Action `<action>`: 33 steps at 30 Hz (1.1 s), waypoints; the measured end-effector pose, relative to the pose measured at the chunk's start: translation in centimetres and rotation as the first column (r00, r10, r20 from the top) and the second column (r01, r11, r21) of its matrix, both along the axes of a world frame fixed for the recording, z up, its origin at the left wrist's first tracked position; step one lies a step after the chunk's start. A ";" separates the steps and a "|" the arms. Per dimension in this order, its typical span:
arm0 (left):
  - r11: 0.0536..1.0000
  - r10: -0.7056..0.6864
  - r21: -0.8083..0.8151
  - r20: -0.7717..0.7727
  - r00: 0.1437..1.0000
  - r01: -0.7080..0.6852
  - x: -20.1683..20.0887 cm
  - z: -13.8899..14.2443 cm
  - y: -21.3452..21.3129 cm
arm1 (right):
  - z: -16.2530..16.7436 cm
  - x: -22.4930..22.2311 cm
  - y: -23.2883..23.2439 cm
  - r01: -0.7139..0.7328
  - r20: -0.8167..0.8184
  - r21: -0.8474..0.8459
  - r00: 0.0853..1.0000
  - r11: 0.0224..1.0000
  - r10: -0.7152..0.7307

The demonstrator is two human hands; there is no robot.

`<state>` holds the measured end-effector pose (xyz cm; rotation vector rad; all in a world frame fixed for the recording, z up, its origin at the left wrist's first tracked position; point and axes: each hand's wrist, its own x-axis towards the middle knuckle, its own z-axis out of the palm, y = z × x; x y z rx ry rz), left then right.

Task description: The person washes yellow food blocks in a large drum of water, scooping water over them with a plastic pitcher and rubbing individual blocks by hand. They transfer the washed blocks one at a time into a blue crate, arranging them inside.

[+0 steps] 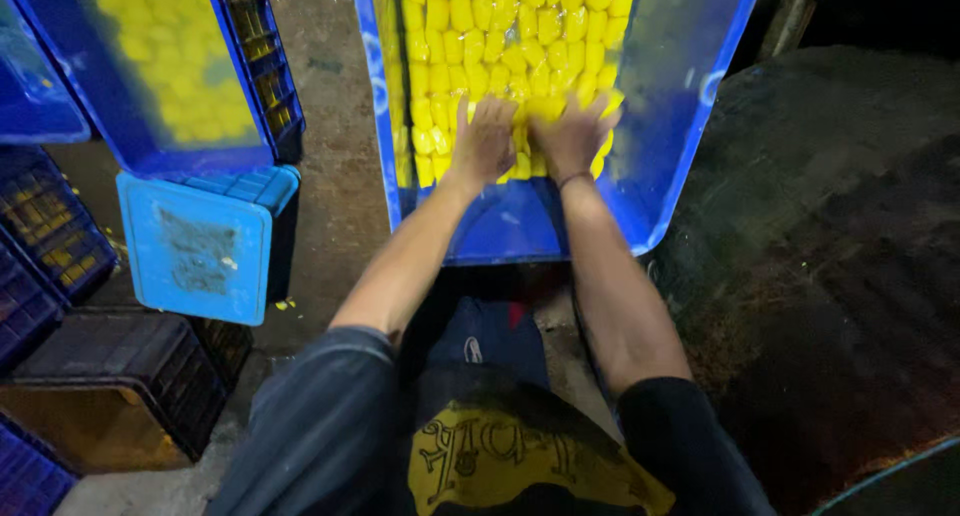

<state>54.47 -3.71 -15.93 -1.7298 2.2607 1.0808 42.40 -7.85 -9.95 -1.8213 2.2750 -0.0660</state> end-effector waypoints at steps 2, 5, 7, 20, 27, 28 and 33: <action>0.996 0.084 -0.014 -0.085 0.993 -0.086 -0.5 0.1 -0.1 | -0.7 -0.2 0.9 0.039 0.114 0.105 0.992 0.994 -0.051; 0.991 0.032 0.133 -0.066 0.997 -0.023 -1.6 0.0 -1.0 | 0.0 -2.8 1.0 0.052 0.379 0.222 0.915 0.974 -0.135; 0.960 -0.025 0.279 -0.022 0.999 0.031 -2.2 -0.1 -1.7 | 1.6 -5.3 0.8 0.108 0.614 0.270 0.746 0.957 -0.257; 0.954 -0.278 -0.299 -0.912 0.303 -0.027 -27.0 30.5 -1.0 | 36.6 -22.7 21.5 0.250 0.714 -0.296 0.699 0.922 0.040; 0.187 -0.980 -0.211 0.031 0.197 0.959 -41.7 26.5 11.6 | 18.5 -42.5 32.1 -0.078 0.280 -0.071 0.955 0.994 0.095; 0.185 -0.981 -0.168 0.033 0.193 0.968 -41.3 23.2 12.6 | 15.4 -43.2 33.4 -0.138 0.237 -0.167 0.955 0.976 0.176; 0.237 -0.906 0.145 0.389 0.165 0.961 -39.8 11.5 16.1 | 4.8 -40.9 34.1 -0.142 -0.066 0.267 0.984 0.953 0.165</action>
